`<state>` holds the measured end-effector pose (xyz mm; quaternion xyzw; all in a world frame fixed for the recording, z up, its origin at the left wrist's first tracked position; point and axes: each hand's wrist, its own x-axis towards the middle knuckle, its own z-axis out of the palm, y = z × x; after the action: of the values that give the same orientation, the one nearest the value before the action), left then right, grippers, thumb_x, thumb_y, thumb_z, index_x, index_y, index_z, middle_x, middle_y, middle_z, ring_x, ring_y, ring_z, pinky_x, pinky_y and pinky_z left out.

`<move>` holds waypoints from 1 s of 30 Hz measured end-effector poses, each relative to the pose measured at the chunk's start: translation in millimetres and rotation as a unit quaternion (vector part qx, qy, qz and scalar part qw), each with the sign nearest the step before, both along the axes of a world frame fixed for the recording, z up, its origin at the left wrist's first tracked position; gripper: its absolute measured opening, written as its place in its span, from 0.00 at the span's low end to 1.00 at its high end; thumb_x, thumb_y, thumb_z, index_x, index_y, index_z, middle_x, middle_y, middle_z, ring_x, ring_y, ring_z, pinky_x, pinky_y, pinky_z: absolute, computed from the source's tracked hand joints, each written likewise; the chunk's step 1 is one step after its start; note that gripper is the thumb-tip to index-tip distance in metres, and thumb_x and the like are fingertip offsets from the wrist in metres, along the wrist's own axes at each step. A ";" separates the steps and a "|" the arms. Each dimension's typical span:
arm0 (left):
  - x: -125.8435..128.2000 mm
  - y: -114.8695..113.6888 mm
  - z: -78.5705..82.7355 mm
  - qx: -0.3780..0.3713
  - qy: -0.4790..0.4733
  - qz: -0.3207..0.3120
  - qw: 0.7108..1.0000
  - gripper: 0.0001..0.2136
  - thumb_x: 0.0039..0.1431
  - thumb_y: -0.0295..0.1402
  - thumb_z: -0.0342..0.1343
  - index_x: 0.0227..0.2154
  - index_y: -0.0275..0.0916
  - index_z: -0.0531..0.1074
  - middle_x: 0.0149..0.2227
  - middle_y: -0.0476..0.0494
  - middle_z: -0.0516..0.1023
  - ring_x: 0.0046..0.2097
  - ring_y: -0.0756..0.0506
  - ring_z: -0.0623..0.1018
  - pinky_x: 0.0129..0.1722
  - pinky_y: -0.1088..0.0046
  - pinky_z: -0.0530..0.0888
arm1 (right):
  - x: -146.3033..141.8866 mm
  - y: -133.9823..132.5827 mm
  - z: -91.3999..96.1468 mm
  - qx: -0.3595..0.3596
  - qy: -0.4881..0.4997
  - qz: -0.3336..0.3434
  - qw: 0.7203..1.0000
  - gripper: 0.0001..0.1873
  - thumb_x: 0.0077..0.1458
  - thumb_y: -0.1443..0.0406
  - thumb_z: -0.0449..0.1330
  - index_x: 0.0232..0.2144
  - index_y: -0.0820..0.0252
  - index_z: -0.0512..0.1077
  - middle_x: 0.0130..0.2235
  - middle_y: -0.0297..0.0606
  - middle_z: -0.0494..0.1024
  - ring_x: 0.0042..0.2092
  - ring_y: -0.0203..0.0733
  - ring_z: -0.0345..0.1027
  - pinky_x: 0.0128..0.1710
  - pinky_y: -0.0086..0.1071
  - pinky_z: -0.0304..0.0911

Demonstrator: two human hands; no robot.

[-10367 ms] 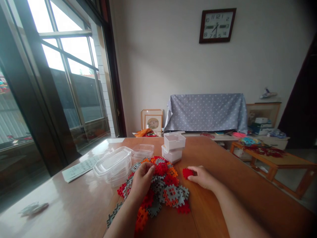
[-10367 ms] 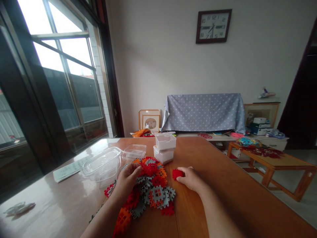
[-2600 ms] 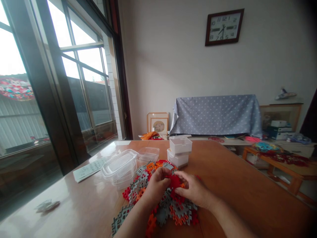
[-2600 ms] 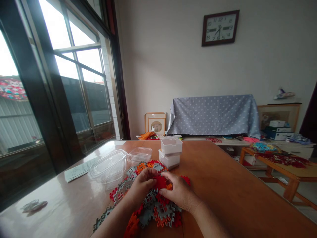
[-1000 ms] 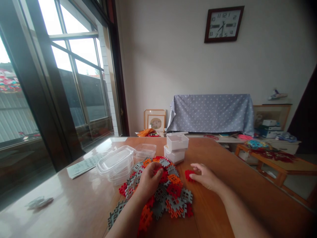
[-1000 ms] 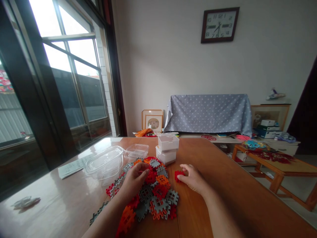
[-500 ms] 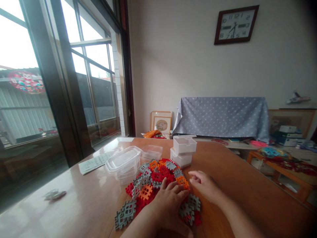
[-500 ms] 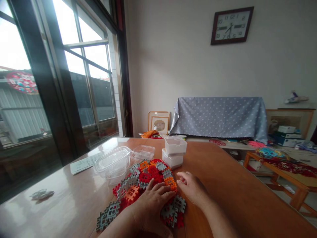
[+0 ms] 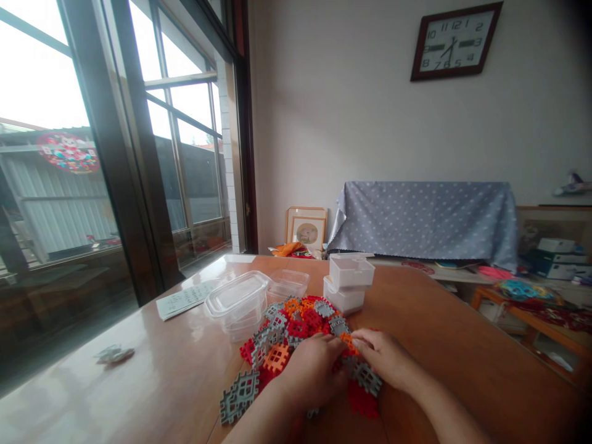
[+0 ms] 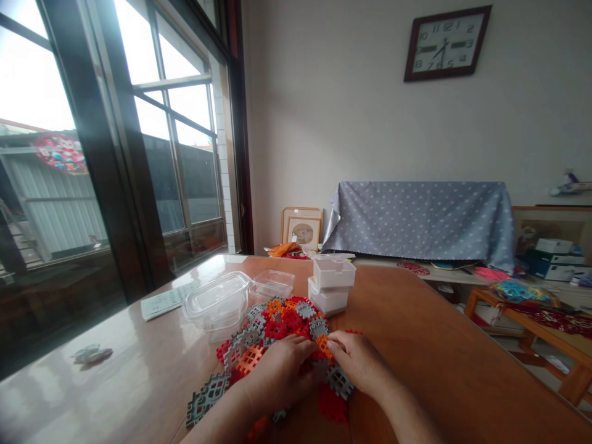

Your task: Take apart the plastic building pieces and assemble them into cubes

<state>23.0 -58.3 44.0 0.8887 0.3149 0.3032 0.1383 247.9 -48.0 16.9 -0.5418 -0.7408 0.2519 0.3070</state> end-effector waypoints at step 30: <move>-41.7 42.9 -1.4 -0.062 -0.011 0.326 0.943 0.16 0.67 0.39 0.49 0.54 0.45 0.71 0.46 0.41 0.81 0.45 0.40 0.79 0.41 0.68 0.68 | -9.4 -10.9 -2.4 -0.039 -0.120 0.001 0.992 0.19 0.54 0.58 0.64 0.47 0.56 0.77 0.34 0.37 0.77 0.35 0.43 0.70 0.33 0.31 0.57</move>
<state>-18.7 -15.4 42.6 0.7240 0.6037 0.3212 0.0901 238.5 -58.9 14.6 -0.5786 -0.7629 0.2136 0.1941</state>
